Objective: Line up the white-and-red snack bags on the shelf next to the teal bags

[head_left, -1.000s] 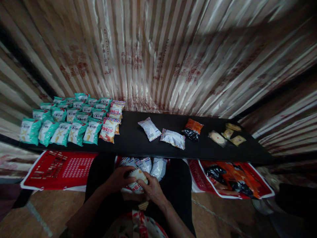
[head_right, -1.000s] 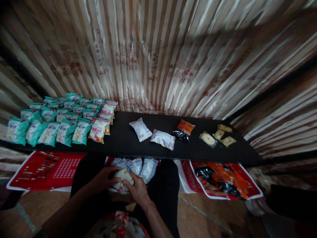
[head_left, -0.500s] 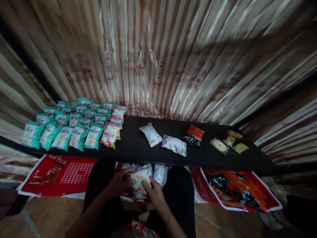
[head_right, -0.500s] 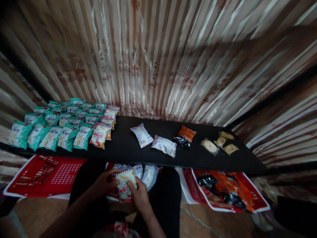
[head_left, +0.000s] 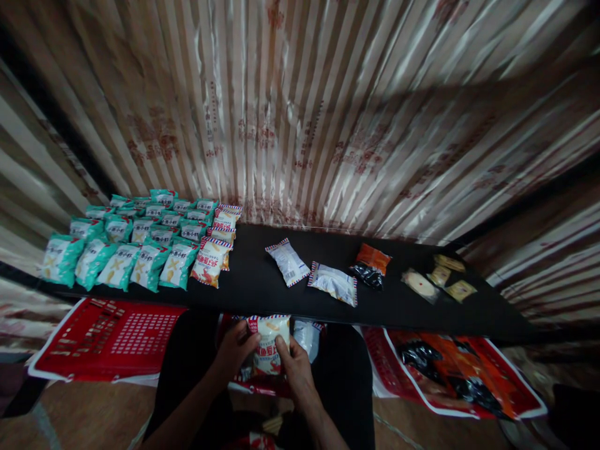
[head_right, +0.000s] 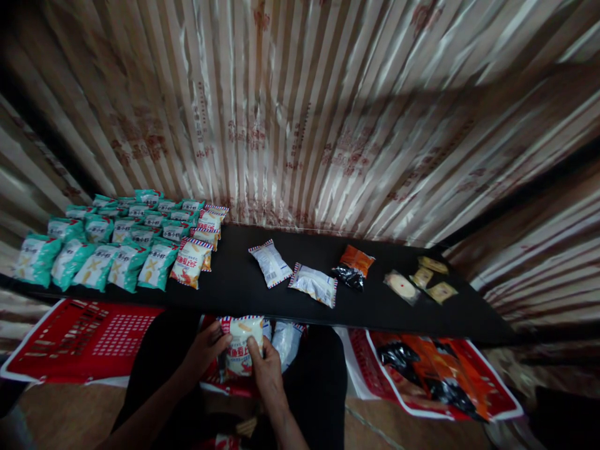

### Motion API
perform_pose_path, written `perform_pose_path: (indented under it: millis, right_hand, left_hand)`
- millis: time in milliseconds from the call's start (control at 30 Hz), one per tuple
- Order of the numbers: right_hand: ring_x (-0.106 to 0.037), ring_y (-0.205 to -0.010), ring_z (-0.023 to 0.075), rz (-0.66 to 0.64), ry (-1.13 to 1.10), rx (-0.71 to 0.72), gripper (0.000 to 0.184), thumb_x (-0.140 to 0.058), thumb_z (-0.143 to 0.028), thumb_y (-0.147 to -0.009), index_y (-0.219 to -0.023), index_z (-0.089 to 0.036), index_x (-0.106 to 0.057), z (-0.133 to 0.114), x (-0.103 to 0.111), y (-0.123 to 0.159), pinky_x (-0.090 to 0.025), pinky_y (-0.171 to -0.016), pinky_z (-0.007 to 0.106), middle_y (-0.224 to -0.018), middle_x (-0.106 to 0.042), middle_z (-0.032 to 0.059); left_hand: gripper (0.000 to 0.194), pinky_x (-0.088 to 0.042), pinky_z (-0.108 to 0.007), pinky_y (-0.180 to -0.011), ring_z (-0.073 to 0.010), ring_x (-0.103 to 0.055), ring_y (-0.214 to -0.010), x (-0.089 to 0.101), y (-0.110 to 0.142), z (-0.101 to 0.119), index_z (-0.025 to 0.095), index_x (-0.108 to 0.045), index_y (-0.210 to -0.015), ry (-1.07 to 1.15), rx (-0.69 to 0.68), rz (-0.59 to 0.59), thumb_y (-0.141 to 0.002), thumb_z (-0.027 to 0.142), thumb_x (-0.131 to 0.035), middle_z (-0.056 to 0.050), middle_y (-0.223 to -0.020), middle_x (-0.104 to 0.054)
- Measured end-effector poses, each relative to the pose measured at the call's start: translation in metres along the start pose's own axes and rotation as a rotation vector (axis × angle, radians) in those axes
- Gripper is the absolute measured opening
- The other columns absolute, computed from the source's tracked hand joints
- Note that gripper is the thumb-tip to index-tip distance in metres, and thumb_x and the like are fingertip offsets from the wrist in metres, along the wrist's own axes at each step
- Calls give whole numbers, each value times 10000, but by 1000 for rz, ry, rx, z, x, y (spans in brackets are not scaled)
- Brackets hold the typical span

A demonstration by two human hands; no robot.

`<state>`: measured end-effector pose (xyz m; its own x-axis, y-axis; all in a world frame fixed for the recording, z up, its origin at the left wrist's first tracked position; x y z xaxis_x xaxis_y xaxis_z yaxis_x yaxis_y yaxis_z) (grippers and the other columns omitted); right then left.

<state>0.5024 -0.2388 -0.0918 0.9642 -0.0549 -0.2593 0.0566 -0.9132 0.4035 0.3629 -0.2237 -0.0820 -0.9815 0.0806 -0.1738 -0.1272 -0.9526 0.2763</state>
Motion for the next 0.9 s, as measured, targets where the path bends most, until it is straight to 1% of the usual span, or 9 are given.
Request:
perform_pose_path:
  millis: [167, 267, 400, 500, 633, 733, 800, 900]
  right_hand:
    - [-658, -650, 222, 44, -60, -42, 589, -655, -604, -637, -997, -139, -624, -2, -3, -6, -504, -551, 302, -710, -702, 46]
    - [-661, -639, 222, 64, -101, -56, 575, -660, -595, -637, -980, -136, -625, -4, -6, -12, -506, -547, 301, -683, -700, 45]
    - [-659, -617, 216, 86, -129, -62, 563, -657, -602, -633, -947, -136, -631, -7, -8, -17, -508, -544, 299, -644, -692, 40]
    - [-656, -597, 207, 99, -130, -52, 547, -658, -607, -624, -914, -144, -639, -11, -10, -19, -505, -527, 288, -625, -685, 31]
    - [-659, -620, 200, 110, -121, -25, 515, -636, -602, -653, -905, -153, -635, -21, -13, -24, -496, -506, 266, -703, -704, 44]
    - [-662, -679, 214, 116, -85, -1, 516, -629, -609, -652, -895, -154, -635, -30, -14, -29, -496, -518, 265, -791, -715, 60]
    - [-662, -716, 223, 96, -64, 8, 527, -618, -610, -661, -922, -152, -632, -36, -17, -34, -497, -533, 268, -839, -715, 66]
    - [-658, -765, 231, 25, -70, 20, 559, -600, -609, -682, -1000, -149, -618, -45, -23, -39, -502, -567, 276, -895, -710, 70]
  left_hand:
    - [418, -501, -348, -848, -246, -623, -986, -4, -6, 9, 155, -565, -1011, -24, -30, 10, -692, 421, -612, -75, -1030, -686]
    - [407, -504, -350, -844, -244, -627, -981, -4, -11, 10, 144, -555, -1030, -40, -31, 36, -702, 382, -595, -93, -1061, -674]
    - [386, -515, -346, -821, -238, -631, -972, -4, -17, 9, 150, -551, -1038, -54, -45, 60, -714, 357, -580, -91, -1074, -670]
    - [417, -524, -341, -800, -238, -631, -974, -5, -19, 10, 151, -537, -1081, -66, -37, 67, -716, 347, -583, -99, -1099, -659]
    - [472, -491, -360, -885, -232, -607, -1029, -8, -20, 13, 149, -513, -1143, -119, -78, 82, -712, 323, -593, -103, -1162, -628]
    - [480, -473, -368, -922, -229, -574, -1088, -10, -22, 12, 155, -486, -1185, -105, -106, 98, -742, 323, -567, -99, -1216, -595]
    - [484, -465, -369, -934, -227, -555, -1117, -11, -25, 10, 150, -459, -1216, -79, -121, 114, -772, 323, -543, -107, -1252, -567]
    - [475, -451, -361, -950, -224, -547, -1127, -8, -33, 8, 141, -450, -1229, -77, -140, 155, -801, 333, -524, -116, -1264, -555]
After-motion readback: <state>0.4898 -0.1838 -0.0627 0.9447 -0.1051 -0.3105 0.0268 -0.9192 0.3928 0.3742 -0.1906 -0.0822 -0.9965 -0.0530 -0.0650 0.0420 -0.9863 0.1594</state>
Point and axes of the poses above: each hand's wrist, its own y-axis away from the middle knuckle, its own x-axis out of the back of the hand, z = x × y, the point moved 5 cm from there along -y, towards the middle knuckle
